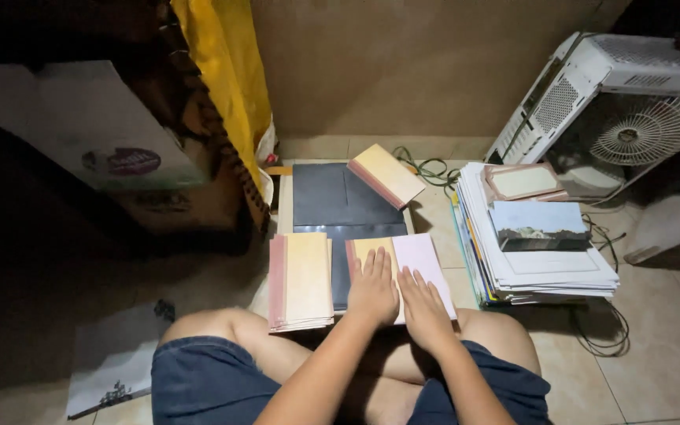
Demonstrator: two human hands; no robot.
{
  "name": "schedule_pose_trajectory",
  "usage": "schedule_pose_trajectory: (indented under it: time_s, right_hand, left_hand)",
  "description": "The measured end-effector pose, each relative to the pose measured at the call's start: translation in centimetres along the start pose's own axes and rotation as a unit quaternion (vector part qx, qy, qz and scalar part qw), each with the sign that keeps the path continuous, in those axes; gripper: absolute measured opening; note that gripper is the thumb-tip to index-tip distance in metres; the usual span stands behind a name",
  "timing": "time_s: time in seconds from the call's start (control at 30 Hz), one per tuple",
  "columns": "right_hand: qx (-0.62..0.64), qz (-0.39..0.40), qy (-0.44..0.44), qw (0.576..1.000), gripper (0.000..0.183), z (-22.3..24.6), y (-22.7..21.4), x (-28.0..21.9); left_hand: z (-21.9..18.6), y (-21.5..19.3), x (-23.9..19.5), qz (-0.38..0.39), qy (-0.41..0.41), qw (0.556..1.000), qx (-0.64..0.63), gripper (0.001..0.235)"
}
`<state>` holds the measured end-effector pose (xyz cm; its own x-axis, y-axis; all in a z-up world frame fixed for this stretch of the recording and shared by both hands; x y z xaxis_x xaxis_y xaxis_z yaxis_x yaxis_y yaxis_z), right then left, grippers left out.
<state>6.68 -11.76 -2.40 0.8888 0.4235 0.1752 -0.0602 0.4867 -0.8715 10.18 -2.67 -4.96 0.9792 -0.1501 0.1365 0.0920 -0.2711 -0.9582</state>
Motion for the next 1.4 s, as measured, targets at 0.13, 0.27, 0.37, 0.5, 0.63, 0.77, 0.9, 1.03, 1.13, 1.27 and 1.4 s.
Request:
schedule_pose_trajectory:
  time_s: [0.13, 0.27, 0.37, 0.5, 0.63, 0.77, 0.9, 1.03, 1.13, 1.27, 1.4]
  right_hand:
    - [-0.004, 0.003, 0.017, 1.000, 0.060, -0.8, 0.9, -0.6]
    - [-0.006, -0.045, 0.031, 0.998, 0.058, -0.5, 0.3, 0.5]
    - [-0.019, -0.083, 0.031, 0.996, 0.055, -0.3, 0.1, 0.0]
    - [-0.024, -0.089, 0.043, 0.995, 0.054, -0.3, 0.0, 0.2]
    - [-0.019, -0.100, 0.042, 0.994, 0.055, -0.2, -0.4, 0.3]
    - [-0.013, -0.097, 0.045, 0.994, 0.052, -0.8, 0.4, 0.0]
    - [-0.013, -0.101, 0.031, 0.994, 0.055, -1.4, 0.9, 0.1]
    - [-0.014, -0.060, 0.050, 0.997, 0.056, -1.6, 1.0, 0.5]
    - [0.006, -0.038, 0.055, 0.998, 0.055, -1.6, 0.9, 0.6]
    - [0.004, -0.036, 0.042, 0.998, 0.059, -1.5, 1.2, 0.4]
    - [-0.007, -0.026, 0.044, 0.999, 0.059, -1.4, 0.9, 0.3]
  left_hand:
    - [-0.1, 0.7, -0.2, 0.001, 0.005, 1.000, 0.011, 0.068]
    - [0.3, 1.3, 0.7, 0.036, 0.000, 0.999, 0.022, 0.068]
    - [0.4, 1.7, 0.5, 0.033, 0.000, 0.999, 0.019, 0.068]
    - [0.5, 2.2, 0.7, 0.030, 0.007, 0.999, 0.017, 0.068]
    - [0.4, 2.0, 0.8, 0.029, 0.009, 0.999, 0.029, 0.069]
    - [0.4, 2.2, 0.5, 0.057, 0.011, 0.998, 0.032, 0.068]
    - [0.5, 3.0, 1.0, 0.043, 0.011, 0.999, 0.024, 0.069]
    - [0.4, 3.0, 1.1, 0.035, 0.017, 0.999, 0.021, 0.069]
    - [0.3, 2.1, 1.1, 0.009, 0.016, 1.000, 0.025, 0.069]
    - [0.3, 1.4, 1.2, 0.086, 0.008, 0.996, 0.037, 0.067]
    - [0.7, -0.7, 2.8, 0.097, 0.003, 0.994, 0.042, 0.067]
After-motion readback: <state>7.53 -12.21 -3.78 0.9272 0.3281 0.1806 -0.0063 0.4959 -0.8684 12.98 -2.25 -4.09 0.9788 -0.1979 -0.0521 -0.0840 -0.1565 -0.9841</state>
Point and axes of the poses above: each hand's wrist, its own x-axis towards the middle knuckle, its own y-axis out of the palm, z = x × y, the point moved 10 cm from there along x, towards the middle knuckle, and after that the axes turned 9 degrees about x, right-handed, at the moved point
